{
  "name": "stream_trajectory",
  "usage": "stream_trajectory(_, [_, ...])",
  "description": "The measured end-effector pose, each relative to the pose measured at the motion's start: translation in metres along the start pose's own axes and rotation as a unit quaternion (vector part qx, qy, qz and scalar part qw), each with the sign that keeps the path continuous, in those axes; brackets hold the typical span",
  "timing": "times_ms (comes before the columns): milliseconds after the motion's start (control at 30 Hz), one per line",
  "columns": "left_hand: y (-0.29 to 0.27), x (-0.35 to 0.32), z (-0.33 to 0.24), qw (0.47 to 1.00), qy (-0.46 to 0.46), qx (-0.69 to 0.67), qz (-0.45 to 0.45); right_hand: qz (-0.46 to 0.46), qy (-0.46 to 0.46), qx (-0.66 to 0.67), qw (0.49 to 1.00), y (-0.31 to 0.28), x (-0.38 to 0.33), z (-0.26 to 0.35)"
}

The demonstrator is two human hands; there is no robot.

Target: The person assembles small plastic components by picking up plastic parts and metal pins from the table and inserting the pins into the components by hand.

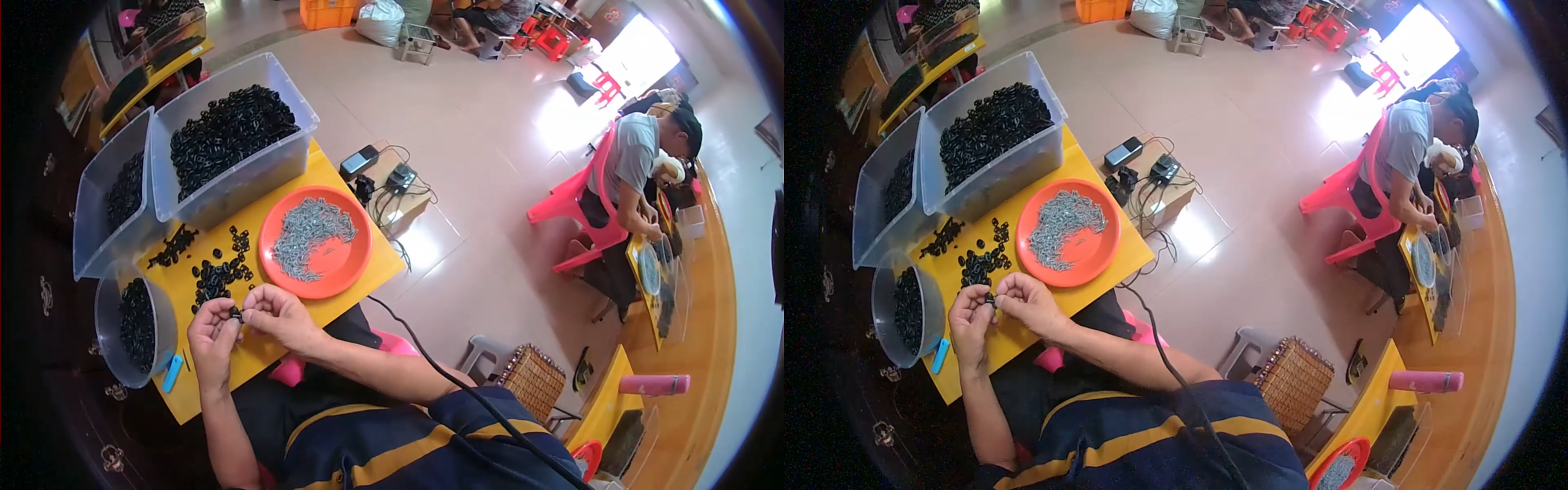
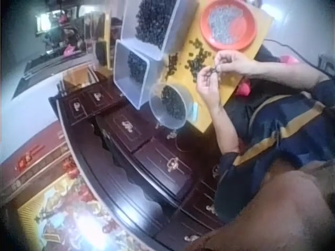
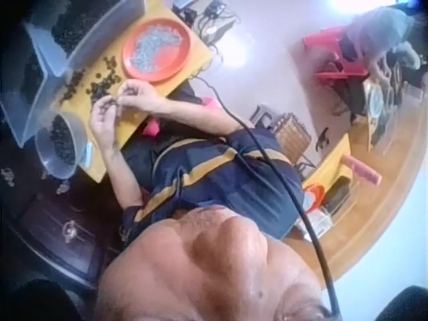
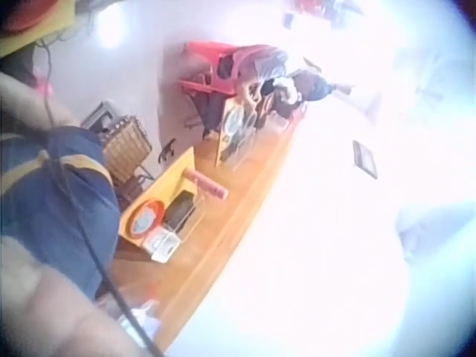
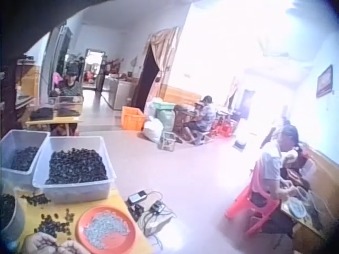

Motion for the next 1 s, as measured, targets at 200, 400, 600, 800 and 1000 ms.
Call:
stream_trajectory(200, [-0.006, -0.004, 0.001, 1.0, -0.006, -0.014, 0.011, 0.024, 0.027, 0.003, 0.999, 0.001, -0.001, 0.003])
stream_trajectory(400, [-0.02, -0.019, -0.007, 0.999, -0.026, 0.029, -0.011, 0.027, 0.032, -0.042, 0.998, 0.009, 0.0, -0.011])
stream_trajectory(600, [-0.016, -0.004, -0.013, 0.998, 0.023, 0.049, 0.017, -0.016, 0.061, -0.052, 0.997, 0.005, -0.009, 0.021])
stream_trajectory(800, [-0.026, -0.019, -0.016, 0.994, 0.053, 0.095, 0.006, -0.006, 0.094, -0.06, 0.994, 0.018, -0.006, 0.013])
stream_trajectory(1000, [-0.025, -0.021, -0.027, 0.985, 0.064, 0.16, 0.03, -0.01, 0.093, -0.08, 0.992, 0.02, -0.004, 0.015])
Point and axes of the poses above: each hand's wrist, its own x-axis towards the middle knuckle, its own y-axis out of the palm, z = x × y, the point moved 1 cm from there along x, towards the middle knuckle, and after that the axes turned 11 degrees about z, right-handed, at the moved point
